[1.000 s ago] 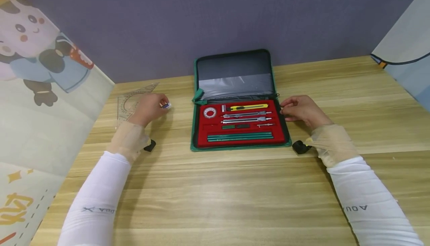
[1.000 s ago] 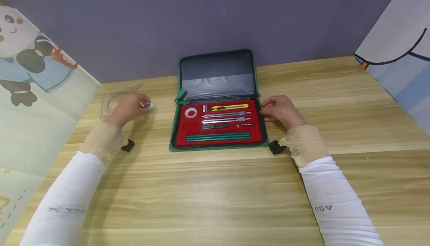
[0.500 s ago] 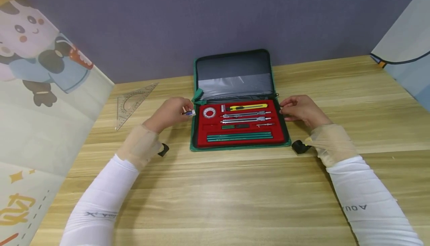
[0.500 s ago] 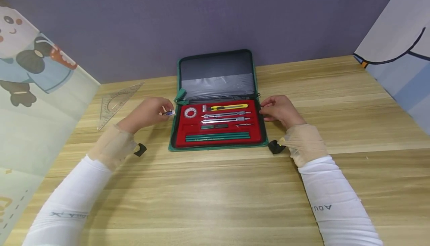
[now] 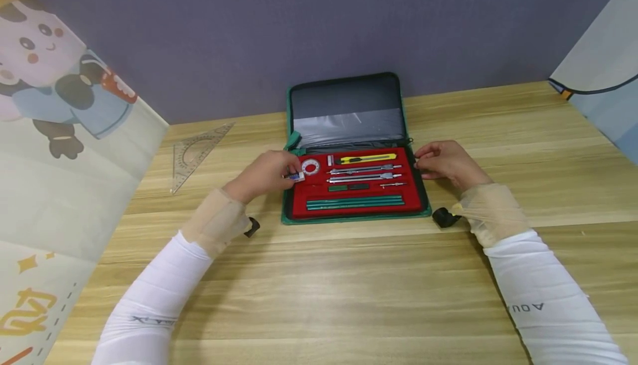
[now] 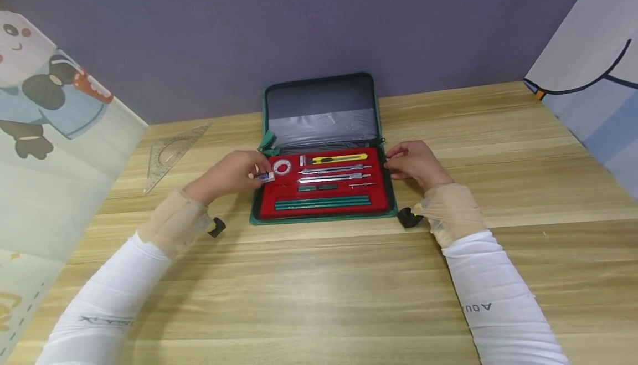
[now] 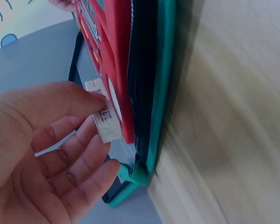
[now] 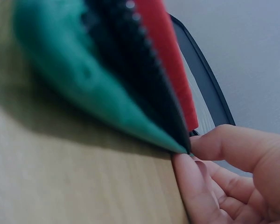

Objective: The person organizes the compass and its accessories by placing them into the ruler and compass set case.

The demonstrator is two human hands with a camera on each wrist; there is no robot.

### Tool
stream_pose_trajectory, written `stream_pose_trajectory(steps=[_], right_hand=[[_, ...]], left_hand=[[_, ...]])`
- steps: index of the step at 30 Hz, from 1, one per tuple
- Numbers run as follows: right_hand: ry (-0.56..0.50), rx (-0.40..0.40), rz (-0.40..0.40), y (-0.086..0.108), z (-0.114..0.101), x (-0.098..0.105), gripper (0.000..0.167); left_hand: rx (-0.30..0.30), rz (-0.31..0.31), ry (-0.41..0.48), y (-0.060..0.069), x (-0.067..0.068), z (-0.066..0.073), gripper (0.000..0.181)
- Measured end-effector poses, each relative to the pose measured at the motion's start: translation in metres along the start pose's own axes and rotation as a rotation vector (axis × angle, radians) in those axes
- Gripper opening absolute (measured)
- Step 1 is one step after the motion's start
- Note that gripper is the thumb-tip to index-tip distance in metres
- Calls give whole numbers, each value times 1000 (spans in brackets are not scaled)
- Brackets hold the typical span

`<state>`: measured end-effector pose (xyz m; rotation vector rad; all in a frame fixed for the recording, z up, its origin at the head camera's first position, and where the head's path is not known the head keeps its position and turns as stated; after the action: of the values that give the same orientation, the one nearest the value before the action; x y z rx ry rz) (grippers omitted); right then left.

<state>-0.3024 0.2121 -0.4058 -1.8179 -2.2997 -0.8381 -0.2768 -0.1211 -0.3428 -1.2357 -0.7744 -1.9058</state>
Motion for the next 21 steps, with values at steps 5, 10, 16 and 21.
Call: stream_pose_trajectory(steps=[5, 10, 16, 21], right_hand=[[3, -7, -3, -1, 1, 0, 40], [11, -10, 2, -2, 1, 1, 40], [-7, -9, 3, -3, 1, 1, 39], [-6, -13, 0, -3, 1, 0, 40]], left_hand=[[-30, -23, -4, -2, -4, 8, 21], [-48, -56, 6, -4, -9, 15, 22], [-58, -94, 14, -6, -13, 20, 23], [-70, -121, 12, -8, -14, 25, 20]])
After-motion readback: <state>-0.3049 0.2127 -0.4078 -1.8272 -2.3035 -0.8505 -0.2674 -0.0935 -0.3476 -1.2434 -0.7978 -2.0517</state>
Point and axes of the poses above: each hand's wrist, its own y-axis away from the middle knuckle, its own x-axis out of the back of the hand, z = x × y, the point moved 5 cm from there along -y, towards the middle knuckle, and after that the axes turned 4 degrees about y, right-handed, at the moved point
